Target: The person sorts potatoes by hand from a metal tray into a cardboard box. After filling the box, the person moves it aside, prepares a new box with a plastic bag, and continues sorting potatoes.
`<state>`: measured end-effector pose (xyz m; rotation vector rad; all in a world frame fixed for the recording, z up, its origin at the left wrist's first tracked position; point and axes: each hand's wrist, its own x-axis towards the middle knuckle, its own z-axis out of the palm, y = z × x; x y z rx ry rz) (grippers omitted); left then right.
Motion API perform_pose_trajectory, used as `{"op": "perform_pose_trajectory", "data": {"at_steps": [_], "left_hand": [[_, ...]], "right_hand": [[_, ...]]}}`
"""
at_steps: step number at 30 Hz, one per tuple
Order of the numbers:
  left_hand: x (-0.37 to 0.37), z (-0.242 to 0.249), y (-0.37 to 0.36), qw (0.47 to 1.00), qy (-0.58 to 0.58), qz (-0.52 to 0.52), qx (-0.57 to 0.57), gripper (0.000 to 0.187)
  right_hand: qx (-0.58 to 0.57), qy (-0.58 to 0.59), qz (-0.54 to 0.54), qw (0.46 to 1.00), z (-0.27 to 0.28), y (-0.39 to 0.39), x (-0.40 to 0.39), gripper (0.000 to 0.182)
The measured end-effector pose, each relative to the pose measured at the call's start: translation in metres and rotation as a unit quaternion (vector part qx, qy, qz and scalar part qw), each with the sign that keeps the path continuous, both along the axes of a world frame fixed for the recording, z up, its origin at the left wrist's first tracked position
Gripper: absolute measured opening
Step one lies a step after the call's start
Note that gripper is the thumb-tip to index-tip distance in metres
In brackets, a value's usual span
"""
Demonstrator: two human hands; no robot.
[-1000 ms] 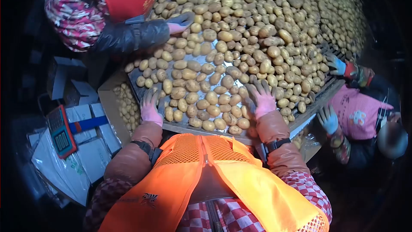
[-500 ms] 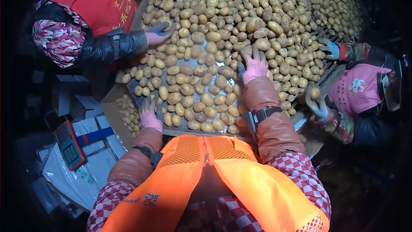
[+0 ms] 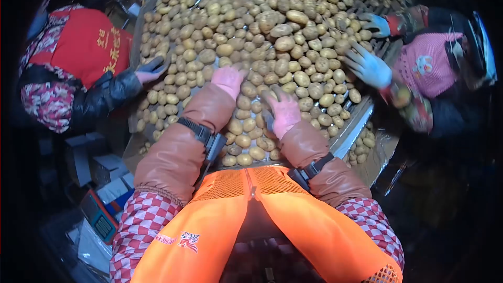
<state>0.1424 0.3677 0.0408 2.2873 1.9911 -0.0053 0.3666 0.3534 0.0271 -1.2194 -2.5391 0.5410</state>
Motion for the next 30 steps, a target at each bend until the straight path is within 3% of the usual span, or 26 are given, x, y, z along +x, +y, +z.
{"op": "perform_pose_trajectory", "data": {"at_steps": [1,2,5,7,9,10,12,13,15,16,17,18,19,20,22,23,24,25,26,27,30], "left_hand": [[-0.008,-0.038,0.016,1.000,0.023,0.017,-0.004,0.047],[-0.004,-0.035,0.023,0.999,0.018,0.017,-0.041,0.047],[0.018,0.019,0.027,0.992,0.000,0.023,-0.125,0.050],[0.023,0.037,0.025,0.993,-0.014,0.038,-0.113,0.052],[0.018,0.027,0.021,0.996,-0.057,0.042,-0.049,0.048],[0.004,0.008,0.020,0.987,-0.119,0.100,-0.046,0.045],[-0.020,-0.020,0.027,0.949,-0.231,0.213,-0.037,0.040],[-0.016,-0.006,0.017,0.875,-0.400,0.272,-0.023,0.030],[-0.002,0.013,0.001,0.747,-0.593,0.294,-0.061,0.029],[0.007,0.025,-0.004,0.666,-0.678,0.301,-0.081,0.030],[0.015,0.055,-0.004,0.633,-0.703,0.244,-0.212,0.031],[0.029,0.073,-0.007,0.596,-0.711,0.249,-0.278,0.032],[0.043,0.090,-0.010,0.559,-0.710,0.255,-0.344,0.034],[0.059,0.095,-0.020,0.529,-0.702,0.328,-0.348,0.036],[0.064,0.057,-0.036,0.451,-0.759,0.254,-0.394,0.044],[0.061,0.032,-0.044,0.499,-0.723,0.181,-0.441,0.051],[0.061,0.060,-0.031,0.546,-0.626,0.194,-0.522,0.053],[0.063,0.056,-0.030,0.562,-0.612,0.175,-0.528,0.052],[0.068,0.052,-0.031,0.577,-0.598,0.156,-0.535,0.053],[0.080,0.052,-0.029,0.588,-0.607,0.165,-0.508,0.053],[0.099,0.061,-0.014,0.614,-0.621,0.220,-0.434,0.061]], "right_hand": [[-0.016,0.023,0.003,1.000,0.005,0.000,0.006,0.055],[-0.032,0.046,0.006,0.998,0.008,-0.001,0.011,0.055],[-0.053,0.128,-0.058,0.989,0.005,-0.005,0.025,0.045],[-0.106,0.180,-0.073,0.975,-0.012,0.004,0.038,0.038],[-0.175,0.218,-0.179,0.943,-0.013,0.024,0.040,0.037],[-0.209,0.237,-0.230,0.921,-0.011,0.036,0.040,0.037],[-0.146,0.190,-0.245,0.939,0.026,0.069,0.040,0.044],[-0.119,0.179,-0.248,0.945,0.021,0.083,0.035,0.045],[-0.063,0.154,-0.252,0.953,0.008,0.111,0.017,0.047],[-0.097,0.035,-0.244,0.964,0.006,0.123,-0.003,0.051],[-0.004,0.066,-0.279,0.958,-0.023,0.128,-0.031,0.052],[0.007,0.105,-0.297,0.949,-0.023,0.127,-0.051,0.054],[-0.085,0.073,-0.268,0.957,-0.002,0.128,-0.061,0.045],[-0.032,0.135,-0.213,0.967,-0.004,0.128,-0.058,0.041],[0.075,0.252,-0.097,0.960,-0.010,0.130,-0.049,0.034],[-0.002,0.171,-0.137,0.976,-0.010,0.153,-0.033,0.028],[-0.011,0.143,-0.197,0.970,-0.002,0.157,-0.004,0.038],[0.077,0.000,-0.309,0.948,0.034,0.142,0.011,0.047],[0.009,-0.035,-0.322,0.946,0.010,0.143,0.033,0.053],[-0.035,-0.067,-0.296,0.952,0.006,0.143,0.045,0.045],[-0.015,0.022,-0.247,0.969,0.003,0.132,0.066,0.037]]}}
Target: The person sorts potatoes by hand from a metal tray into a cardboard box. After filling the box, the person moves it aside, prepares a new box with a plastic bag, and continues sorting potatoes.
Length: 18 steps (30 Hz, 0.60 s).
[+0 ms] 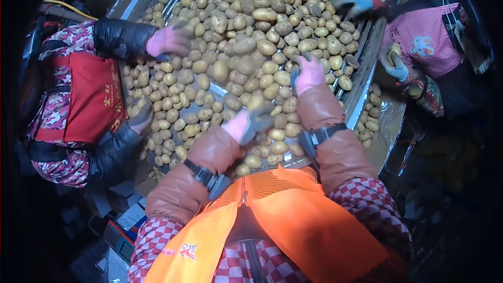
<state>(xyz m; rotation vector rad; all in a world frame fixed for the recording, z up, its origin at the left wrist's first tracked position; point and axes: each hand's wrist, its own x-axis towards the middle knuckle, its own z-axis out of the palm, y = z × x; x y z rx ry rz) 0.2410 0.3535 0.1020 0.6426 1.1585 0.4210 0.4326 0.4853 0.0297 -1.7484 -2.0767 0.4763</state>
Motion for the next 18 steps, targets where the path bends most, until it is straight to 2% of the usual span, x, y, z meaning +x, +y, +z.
{"op": "perform_pose_trajectory", "data": {"at_steps": [1,2,5,7,9,10,11,14,17,18], "left_hand": [[-0.005,0.006,0.011,0.999,0.022,0.027,-0.017,0.064],[-0.009,0.009,0.025,0.997,0.043,0.055,-0.030,0.069],[-0.032,-0.028,0.027,0.958,-0.015,0.265,0.106,0.079],[-0.037,-0.017,0.037,0.919,0.043,0.378,0.105,0.075],[-0.043,-0.012,0.035,0.895,0.049,0.432,0.100,0.069],[-0.050,-0.013,0.029,0.896,0.025,0.432,0.096,0.065],[-0.053,-0.019,0.023,0.907,0.016,0.411,0.089,0.061],[-0.056,-0.041,0.009,0.945,0.040,0.317,0.064,0.045],[-0.033,-0.017,0.015,0.959,0.087,0.269,0.016,0.034],[-0.027,-0.008,0.016,0.961,0.098,0.260,-0.005,0.032]], "right_hand": [[0.002,0.014,-0.028,1.000,0.008,-0.009,0.005,0.030],[-0.001,0.007,-0.010,1.000,0.015,-0.014,0.014,0.029],[-0.043,0.002,0.048,0.998,0.026,-0.034,0.047,0.027],[-0.086,0.020,0.088,0.992,0.035,-0.033,0.058,0.027],[-0.138,0.018,0.038,0.989,0.050,-0.014,0.050,0.027],[-0.163,0.017,0.012,0.986,0.051,-0.001,0.046,0.027],[-0.087,0.027,0.060,0.994,0.035,0.009,0.043,0.030],[-0.117,-0.083,0.123,0.982,0.001,0.035,0.004,0.031],[-0.218,-0.224,0.107,0.944,0.022,0.046,-0.027,0.031],[-0.228,-0.230,0.108,0.940,0.019,0.047,-0.026,0.029]]}}
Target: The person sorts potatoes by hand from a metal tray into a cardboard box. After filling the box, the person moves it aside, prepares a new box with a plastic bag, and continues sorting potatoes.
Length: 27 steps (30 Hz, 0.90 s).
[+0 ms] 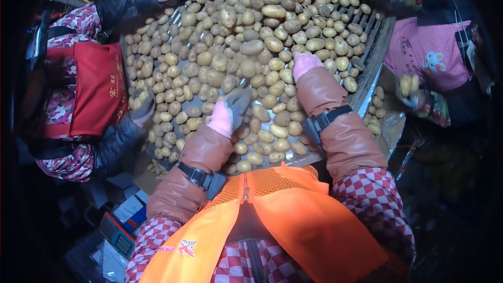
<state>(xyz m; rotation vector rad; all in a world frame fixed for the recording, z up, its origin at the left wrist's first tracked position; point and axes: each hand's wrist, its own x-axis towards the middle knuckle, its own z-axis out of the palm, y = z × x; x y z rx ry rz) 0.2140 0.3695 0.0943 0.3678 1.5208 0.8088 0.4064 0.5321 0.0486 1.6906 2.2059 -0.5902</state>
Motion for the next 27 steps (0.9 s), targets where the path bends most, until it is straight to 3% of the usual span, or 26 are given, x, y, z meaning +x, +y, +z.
{"op": "perform_pose_trajectory", "data": {"at_steps": [2,4,7,10,12,13,15,18,19,20,21,24,25,27], "left_hand": [[-0.002,-0.011,0.001,0.987,0.093,-0.109,0.072,0.033],[0.005,-0.012,0.005,0.939,0.231,-0.214,0.140,0.037],[0.007,0.004,0.017,0.830,0.360,-0.393,0.167,0.048],[0.003,-0.009,0.017,0.808,0.422,-0.387,0.139,0.060],[-0.014,-0.008,0.015,0.835,0.422,-0.309,0.172,0.060],[-0.022,-0.006,0.017,0.885,0.374,-0.266,0.076,0.061],[-0.049,-0.016,0.004,0.853,0.436,-0.266,0.109,0.060],[-0.080,-0.037,-0.014,0.818,0.494,-0.245,0.164,0.057],[-0.082,-0.041,-0.023,0.820,0.491,-0.229,0.184,0.055],[-0.082,-0.042,-0.032,0.822,0.488,-0.215,0.201,0.052],[-0.071,-0.024,-0.028,0.841,0.470,-0.185,0.195,0.042],[-0.053,-0.026,-0.029,0.874,0.396,-0.131,0.248,0.035],[-0.046,-0.023,-0.027,0.859,0.419,-0.161,0.247,0.030],[-0.035,-0.025,-0.028,0.918,0.332,-0.112,0.187,0.030]], "right_hand": [[-0.012,-0.013,0.001,1.000,-0.009,0.005,0.003,0.028],[0.001,-0.016,0.037,0.999,-0.017,0.006,0.003,0.028],[0.031,-0.006,0.067,0.997,-0.043,0.011,0.009,0.029],[0.006,0.015,0.027,0.999,-0.016,0.010,0.011,0.036],[0.002,0.031,-0.002,1.000,-0.010,0.007,0.011,0.042],[0.016,0.041,-0.010,0.999,-0.020,0.007,0.014,0.045],[0.042,0.060,-0.050,0.996,-0.015,0.002,0.015,0.049],[0.024,0.107,-0.119,0.987,0.038,-0.017,0.005,0.045],[0.065,0.181,-0.045,0.980,0.034,-0.029,0.005,0.043],[0.106,0.168,-0.011,0.980,0.031,-0.041,-0.008,0.034],[0.068,0.148,0.023,0.986,0.023,-0.045,-0.018,0.035],[0.025,0.067,0.084,0.994,0.010,-0.049,-0.045,0.034],[0.022,0.037,0.100,0.994,0.010,-0.050,-0.052,0.033],[-0.030,0.014,0.097,0.995,0.014,-0.052,-0.063,0.031]]}}
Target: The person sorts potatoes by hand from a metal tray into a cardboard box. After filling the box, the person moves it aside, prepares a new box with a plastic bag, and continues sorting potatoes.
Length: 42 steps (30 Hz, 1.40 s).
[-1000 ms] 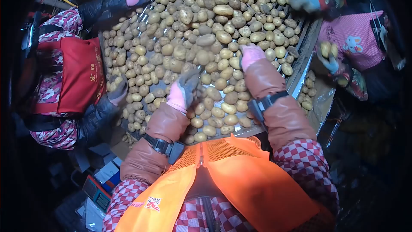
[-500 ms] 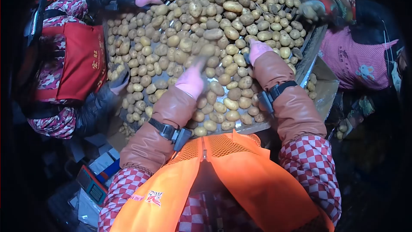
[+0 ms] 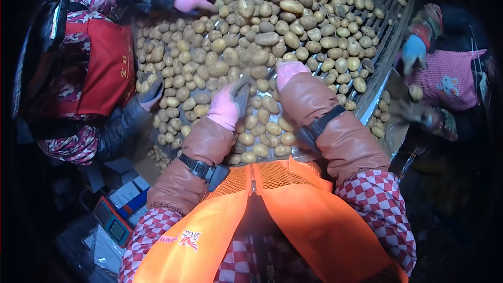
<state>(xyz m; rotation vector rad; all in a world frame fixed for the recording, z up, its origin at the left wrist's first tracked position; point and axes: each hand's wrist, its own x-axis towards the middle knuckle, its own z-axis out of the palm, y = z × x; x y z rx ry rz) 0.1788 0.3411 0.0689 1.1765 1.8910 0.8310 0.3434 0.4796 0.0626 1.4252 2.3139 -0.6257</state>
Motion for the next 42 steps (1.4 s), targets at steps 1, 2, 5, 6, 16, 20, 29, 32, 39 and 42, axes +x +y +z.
{"op": "perform_pose_trajectory", "data": {"at_steps": [1,2,5,6,16,20,29,32,39,42], "left_hand": [[0.001,-0.004,0.003,0.998,-0.051,0.026,-0.025,0.030],[0.000,-0.006,0.003,0.993,-0.104,0.043,-0.038,0.032],[-0.001,0.003,0.002,0.944,-0.256,0.122,-0.172,0.037],[0.005,0.009,0.000,0.928,-0.302,0.116,-0.187,0.038],[0.034,0.052,-0.017,0.897,-0.342,-0.064,-0.272,0.053],[0.036,0.079,-0.034,0.918,-0.348,0.024,-0.192,0.064],[-0.004,0.002,-0.075,0.928,-0.367,-0.059,0.014,0.060],[-0.015,-0.005,-0.093,0.905,-0.424,-0.023,0.033,0.048],[-0.018,-0.005,-0.088,0.681,-0.708,0.144,-0.120,0.055],[-0.017,-0.020,-0.089,0.704,-0.687,0.120,-0.137,0.056]], "right_hand": [[-0.020,-0.014,-0.002,1.000,0.002,0.004,-0.004,0.030],[-0.023,-0.024,0.010,0.999,0.004,0.006,-0.008,0.031],[-0.044,-0.053,0.048,0.997,0.000,0.008,-0.016,0.035],[-0.057,-0.056,0.039,0.996,-0.005,0.011,-0.018,0.036],[-0.053,0.050,0.001,0.997,-0.026,0.016,0.007,0.043],[-0.018,0.208,-0.169,0.963,-0.001,-0.005,0.025,0.037],[-0.003,0.335,0.080,0.939,0.029,-0.119,-0.028,0.046],[-0.105,0.371,0.130,0.913,0.030,-0.102,-0.024,0.043],[0.085,0.060,0.049,0.993,-0.020,-0.052,-0.035,0.021],[0.102,0.085,0.058,0.989,-0.027,-0.051,-0.033,0.029]]}}
